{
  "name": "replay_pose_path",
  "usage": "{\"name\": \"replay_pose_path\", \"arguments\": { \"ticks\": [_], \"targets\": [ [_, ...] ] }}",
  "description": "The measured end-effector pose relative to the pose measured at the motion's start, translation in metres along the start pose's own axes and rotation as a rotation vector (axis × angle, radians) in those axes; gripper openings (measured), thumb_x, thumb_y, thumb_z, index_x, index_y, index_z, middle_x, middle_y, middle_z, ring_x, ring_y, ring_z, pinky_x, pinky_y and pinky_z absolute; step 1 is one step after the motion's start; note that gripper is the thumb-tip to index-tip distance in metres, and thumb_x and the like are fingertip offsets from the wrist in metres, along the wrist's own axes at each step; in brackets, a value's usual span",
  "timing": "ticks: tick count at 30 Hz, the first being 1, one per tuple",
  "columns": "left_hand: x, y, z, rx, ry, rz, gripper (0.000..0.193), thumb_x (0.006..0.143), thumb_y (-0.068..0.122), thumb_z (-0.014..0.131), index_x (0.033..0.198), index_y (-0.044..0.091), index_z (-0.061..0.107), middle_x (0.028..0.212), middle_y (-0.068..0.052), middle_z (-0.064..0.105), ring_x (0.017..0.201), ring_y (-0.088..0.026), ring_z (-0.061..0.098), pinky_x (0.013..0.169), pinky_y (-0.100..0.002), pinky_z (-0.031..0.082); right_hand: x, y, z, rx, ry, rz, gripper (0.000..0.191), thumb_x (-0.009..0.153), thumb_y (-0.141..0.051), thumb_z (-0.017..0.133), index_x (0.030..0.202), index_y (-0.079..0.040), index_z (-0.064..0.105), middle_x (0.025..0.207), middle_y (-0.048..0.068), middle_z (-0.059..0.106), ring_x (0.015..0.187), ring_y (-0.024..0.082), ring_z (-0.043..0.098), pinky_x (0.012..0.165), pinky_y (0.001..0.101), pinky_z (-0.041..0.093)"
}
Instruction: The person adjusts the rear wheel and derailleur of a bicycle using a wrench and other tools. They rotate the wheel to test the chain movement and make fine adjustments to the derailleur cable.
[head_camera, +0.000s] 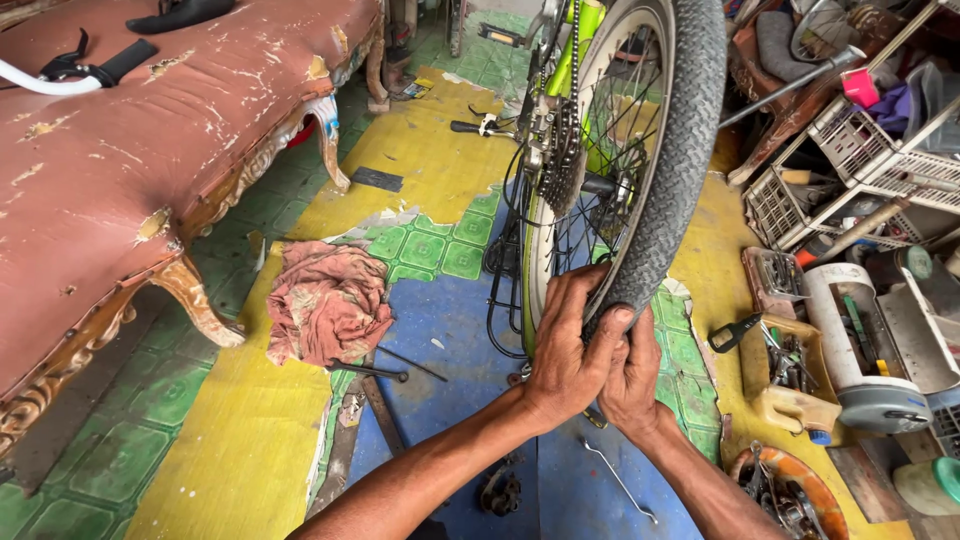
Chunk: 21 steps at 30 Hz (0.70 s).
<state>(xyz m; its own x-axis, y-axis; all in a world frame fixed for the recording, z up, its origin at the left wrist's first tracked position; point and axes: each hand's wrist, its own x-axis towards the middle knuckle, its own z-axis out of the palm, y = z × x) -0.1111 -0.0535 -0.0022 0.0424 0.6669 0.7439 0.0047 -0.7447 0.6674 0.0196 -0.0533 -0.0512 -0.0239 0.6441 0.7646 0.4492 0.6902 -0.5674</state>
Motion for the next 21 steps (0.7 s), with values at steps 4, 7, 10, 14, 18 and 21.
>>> {"name": "replay_pose_path", "arguments": {
  "ticks": [4,7,10,14,18,21],
  "targets": [
    [-0.003,-0.001,-0.004,0.010,0.008,0.001,0.050,0.110,0.040,0.051,0.138,-0.001,0.053,0.132,-0.019,0.058,0.121,-0.032,0.054,0.108,-0.047,0.043,-0.002,-0.002,0.003,-0.011,0.006,-0.035,0.056,0.113,-0.050,0.039,0.140,-0.002,0.046,0.103,0.006,0.056,0.089,0.015,0.054,0.076,0.0330,0.048],
    [-0.005,-0.003,-0.007,0.001,-0.008,-0.013,0.051,0.110,0.040,0.051,0.140,-0.001,0.052,0.131,-0.019,0.058,0.119,-0.032,0.053,0.106,-0.047,0.043,-0.005,-0.002,0.005,-0.035,0.011,-0.019,0.054,0.113,-0.050,0.040,0.138,-0.002,0.046,0.101,0.005,0.056,0.087,0.015,0.054,0.074,0.0322,0.047],
    [-0.007,-0.007,-0.011,-0.021,-0.023,-0.011,0.050,0.111,0.040,0.051,0.140,0.000,0.052,0.131,-0.018,0.058,0.119,-0.030,0.054,0.106,-0.046,0.044,-0.008,0.000,0.007,-0.040,0.010,-0.021,0.053,0.113,-0.049,0.041,0.138,-0.003,0.046,0.100,0.005,0.056,0.086,0.013,0.054,0.073,0.0305,0.047],
    [-0.009,-0.012,-0.015,-0.009,-0.008,0.005,0.051,0.111,0.041,0.051,0.140,-0.001,0.051,0.132,-0.018,0.058,0.122,-0.031,0.054,0.108,-0.047,0.044,-0.010,0.002,0.011,-0.032,0.006,0.038,0.051,0.111,-0.047,0.041,0.137,-0.004,0.047,0.096,0.003,0.056,0.081,0.010,0.054,0.068,0.0272,0.046],
    [-0.012,-0.014,-0.019,-0.014,0.000,-0.004,0.053,0.111,0.042,0.051,0.140,-0.002,0.052,0.133,-0.019,0.057,0.123,-0.032,0.054,0.110,-0.047,0.044,-0.013,0.000,0.015,-0.001,-0.014,0.000,0.052,0.113,-0.046,0.040,0.139,-0.002,0.045,0.100,0.002,0.055,0.085,0.009,0.052,0.071,0.0260,0.047],
    [-0.015,-0.017,-0.022,-0.014,-0.004,-0.008,0.053,0.111,0.043,0.050,0.140,-0.002,0.052,0.134,-0.019,0.057,0.123,-0.032,0.054,0.111,-0.047,0.043,-0.015,-0.002,0.017,-0.030,-0.008,0.022,0.050,0.113,-0.045,0.041,0.138,-0.002,0.046,0.100,0.001,0.054,0.086,0.009,0.051,0.073,0.0258,0.046]
  ]
}}
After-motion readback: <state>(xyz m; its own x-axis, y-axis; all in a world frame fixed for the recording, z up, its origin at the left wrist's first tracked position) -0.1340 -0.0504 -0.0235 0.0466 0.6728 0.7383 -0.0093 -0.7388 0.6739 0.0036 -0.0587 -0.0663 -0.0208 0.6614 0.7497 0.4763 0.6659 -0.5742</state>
